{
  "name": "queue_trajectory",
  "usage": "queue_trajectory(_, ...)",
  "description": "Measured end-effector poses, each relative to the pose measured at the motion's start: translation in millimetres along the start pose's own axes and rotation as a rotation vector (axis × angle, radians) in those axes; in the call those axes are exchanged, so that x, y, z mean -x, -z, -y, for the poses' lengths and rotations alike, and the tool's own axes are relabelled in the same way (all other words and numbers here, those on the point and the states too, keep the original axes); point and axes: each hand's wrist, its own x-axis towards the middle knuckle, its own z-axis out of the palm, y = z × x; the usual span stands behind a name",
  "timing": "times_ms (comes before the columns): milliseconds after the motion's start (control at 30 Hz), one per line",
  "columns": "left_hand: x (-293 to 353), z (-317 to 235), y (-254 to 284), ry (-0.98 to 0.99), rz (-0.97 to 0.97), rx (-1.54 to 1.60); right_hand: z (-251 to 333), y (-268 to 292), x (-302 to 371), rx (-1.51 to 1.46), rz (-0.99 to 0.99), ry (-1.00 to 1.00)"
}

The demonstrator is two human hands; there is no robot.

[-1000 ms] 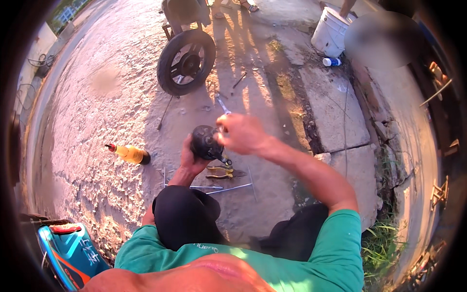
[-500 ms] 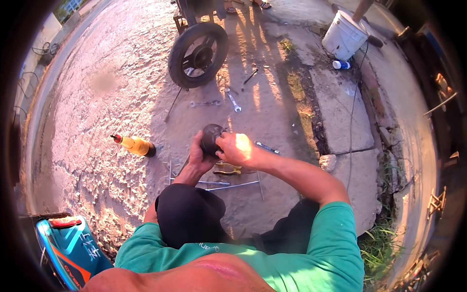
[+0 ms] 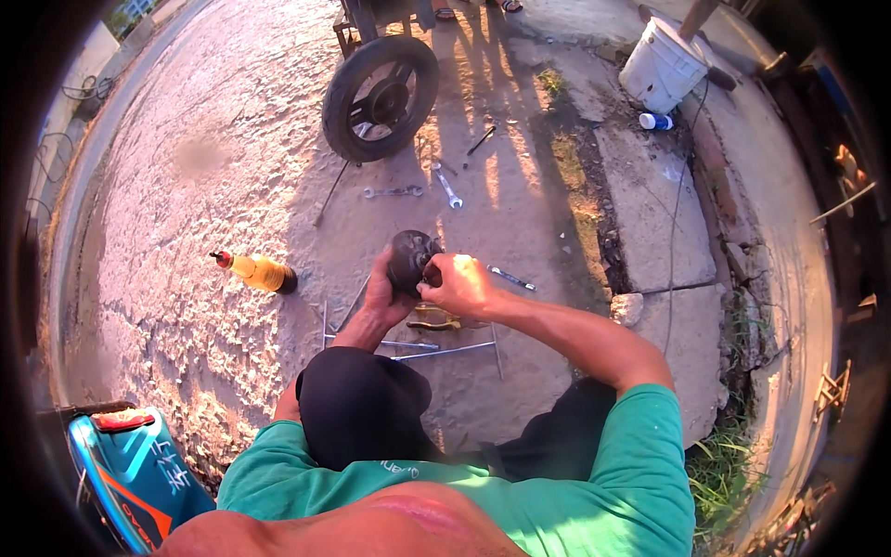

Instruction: The person cleans and assembles parts of a wheel brake assembly, using pliers and a screwdriver to adjust components and then placing the assembly back onto the wheel.

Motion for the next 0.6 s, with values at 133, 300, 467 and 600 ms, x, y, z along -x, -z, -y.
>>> queue_trajectory(133, 0.2, -4.2, -9.3, 0.006, 0.005, 0.061, -1.2, 2.6, 1.2, -0.12, -0.026, -0.049)
queue_trajectory(300, 0.2, -15.9, -5.7, -0.01, 0.126, -0.012, -0.6, 3.2, -11.1, -0.122, 0.105, -0.098)
queue_trajectory(467, -1.7, -5.8, 21.4, 0.021, -0.035, -0.004, -22.7, -22.1, -14.8, -0.142, 0.013, -0.008)
queue_trajectory(600, 7.0, -11.3, -0.5, 0.035, -0.03, 0.037, -13.2, -16.9, -8.2, -0.109, -0.053, 0.056)
